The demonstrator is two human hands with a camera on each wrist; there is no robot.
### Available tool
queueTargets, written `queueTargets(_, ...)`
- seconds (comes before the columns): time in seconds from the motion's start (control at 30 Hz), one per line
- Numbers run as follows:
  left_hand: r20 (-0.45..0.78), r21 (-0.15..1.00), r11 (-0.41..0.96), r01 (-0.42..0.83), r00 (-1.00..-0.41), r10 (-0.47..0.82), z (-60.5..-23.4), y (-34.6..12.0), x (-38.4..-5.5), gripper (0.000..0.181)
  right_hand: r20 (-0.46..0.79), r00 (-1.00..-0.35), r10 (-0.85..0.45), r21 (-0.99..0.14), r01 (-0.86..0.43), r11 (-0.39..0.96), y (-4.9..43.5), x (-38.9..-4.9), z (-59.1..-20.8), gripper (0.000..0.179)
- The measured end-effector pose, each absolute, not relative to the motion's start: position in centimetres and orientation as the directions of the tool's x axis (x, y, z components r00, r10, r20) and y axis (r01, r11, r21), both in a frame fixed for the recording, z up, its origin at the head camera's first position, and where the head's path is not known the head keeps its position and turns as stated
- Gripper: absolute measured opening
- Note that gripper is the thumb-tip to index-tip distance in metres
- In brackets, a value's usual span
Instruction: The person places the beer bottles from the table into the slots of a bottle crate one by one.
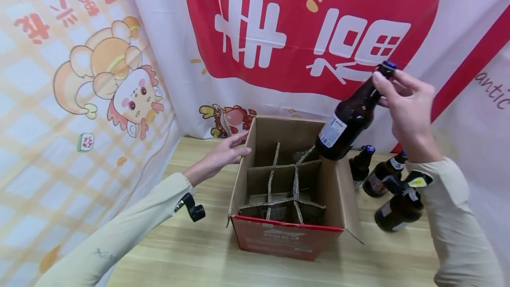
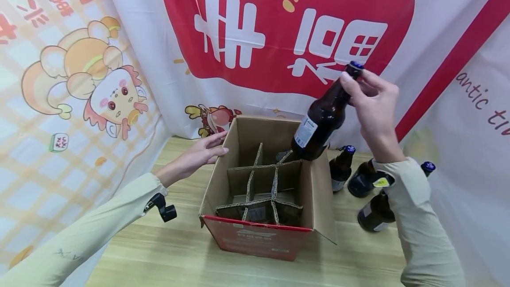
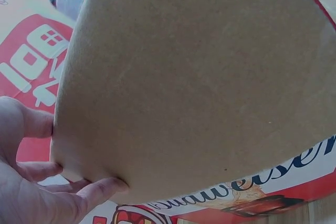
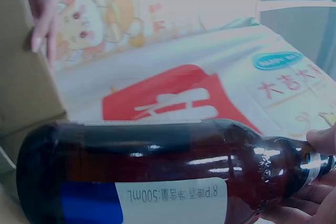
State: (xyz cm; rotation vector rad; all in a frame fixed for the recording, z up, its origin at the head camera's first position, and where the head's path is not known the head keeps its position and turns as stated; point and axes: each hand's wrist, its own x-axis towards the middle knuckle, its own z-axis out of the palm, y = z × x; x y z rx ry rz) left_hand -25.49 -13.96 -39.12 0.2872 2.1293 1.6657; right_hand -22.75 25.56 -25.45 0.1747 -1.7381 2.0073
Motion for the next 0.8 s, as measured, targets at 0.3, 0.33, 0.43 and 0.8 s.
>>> queueTargets(0.3,-0.187,0.961,0.266,-0.082,-0.898,0.398,-39.4,-14.0,-25.6,0.075,0.454,-0.871,0.190,-0.878,-0.399,0.265,21.5,-25.2,-26.3,0.044)
queueTargets(0.33,-0.185,0.961,0.265,-0.080,-0.898,0.398,-39.4,-14.0,-25.6,0.075,0.449,-0.875,0.178,-0.874,-0.389,0.291,21.1,-25.5,-26.4,0.045)
queueTargets(0.43,-0.183,0.961,0.263,-0.079,-0.897,0.402,-39.5,-14.0,-25.7,0.075,0.447,-0.884,0.138,-0.850,-0.371,0.375,19.8,-26.4,-27.0,0.046)
queueTargets(0.8,-0.182,0.964,0.255,-0.080,-0.897,0.404,-39.6,-13.9,-25.7,0.074,0.416,-0.908,0.042,-0.808,-0.348,0.476,15.7,-29.0,-29.4,0.052)
